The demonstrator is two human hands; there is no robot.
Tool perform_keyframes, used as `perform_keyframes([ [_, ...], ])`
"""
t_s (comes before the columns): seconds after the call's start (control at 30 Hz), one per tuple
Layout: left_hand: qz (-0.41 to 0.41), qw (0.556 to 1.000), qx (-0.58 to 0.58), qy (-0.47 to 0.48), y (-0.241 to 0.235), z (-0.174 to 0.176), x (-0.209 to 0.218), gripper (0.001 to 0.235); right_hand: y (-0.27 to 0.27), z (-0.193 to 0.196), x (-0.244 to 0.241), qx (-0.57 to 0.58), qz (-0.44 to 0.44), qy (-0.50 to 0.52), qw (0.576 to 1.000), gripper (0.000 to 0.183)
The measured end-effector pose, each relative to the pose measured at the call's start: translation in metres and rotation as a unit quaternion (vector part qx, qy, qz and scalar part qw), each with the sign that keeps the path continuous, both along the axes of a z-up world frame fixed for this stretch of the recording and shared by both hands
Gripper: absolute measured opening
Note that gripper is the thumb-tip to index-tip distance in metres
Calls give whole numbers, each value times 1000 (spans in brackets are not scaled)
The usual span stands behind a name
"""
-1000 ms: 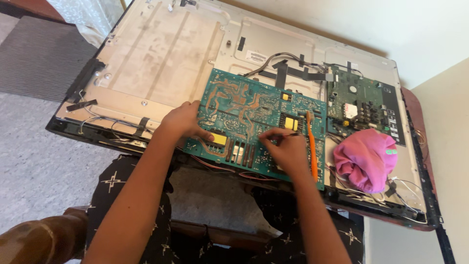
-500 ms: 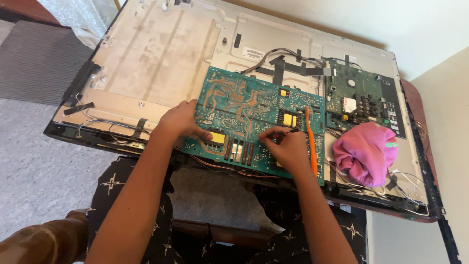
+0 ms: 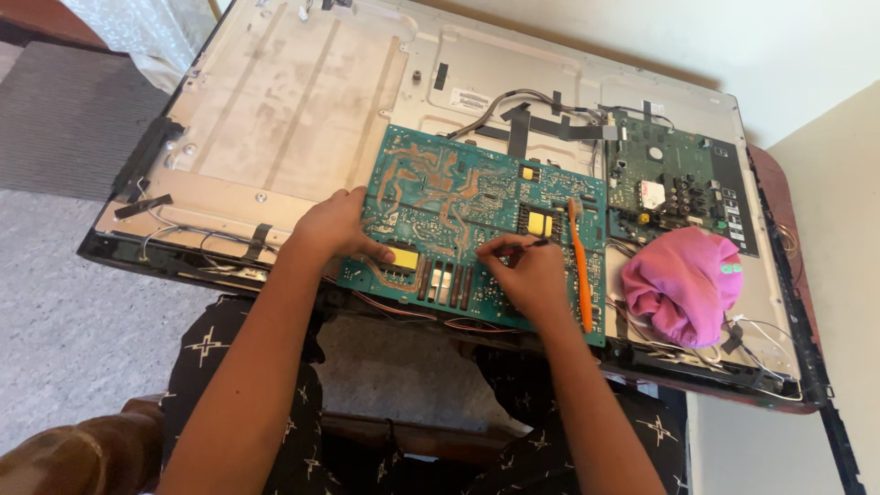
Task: The person cleans a green circuit board using an orange toothbrush and a pink cloth. They scrub various components and traces on the board, then wipe the surface with the cloth.
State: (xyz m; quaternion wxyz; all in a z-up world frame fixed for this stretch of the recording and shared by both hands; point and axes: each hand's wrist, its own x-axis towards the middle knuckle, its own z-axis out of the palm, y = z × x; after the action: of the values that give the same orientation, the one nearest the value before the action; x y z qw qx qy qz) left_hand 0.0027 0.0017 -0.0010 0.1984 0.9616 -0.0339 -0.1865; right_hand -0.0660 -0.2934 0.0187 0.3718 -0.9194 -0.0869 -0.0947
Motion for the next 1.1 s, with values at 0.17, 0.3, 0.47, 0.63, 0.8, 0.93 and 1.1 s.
perform_keyframes([
  [0.17,-3,1000,1,-8,-2,3,0,123,14,-4,1,-37,-3,-95,995,9],
  [0.3,-1,1000,-7,-9,0,1,0,121,1,7,-1,-60,-3,-1,998,11],
  [0.47,-4,1000,-1,-12,1,-2,1,119,9,0,-6,-27,-26,-13,999,10],
  [0.63,-2,1000,-13,-22,1,-2,1,122,11,-10,0,30,-1,-80,996,10],
  [0.8,1,1000,-10,-15,1,-3,2,124,-8,-1,1,-74,-6,-7,997,10],
  [0.93,6,1000,-12,-9,-1,-1,1,127,6,-8,-1,-32,-15,-37,999,9],
  [1.1,15,999,-37,-9,-1,8,-4,127,-1,-10,8,-1,8,-28,1000,9],
])
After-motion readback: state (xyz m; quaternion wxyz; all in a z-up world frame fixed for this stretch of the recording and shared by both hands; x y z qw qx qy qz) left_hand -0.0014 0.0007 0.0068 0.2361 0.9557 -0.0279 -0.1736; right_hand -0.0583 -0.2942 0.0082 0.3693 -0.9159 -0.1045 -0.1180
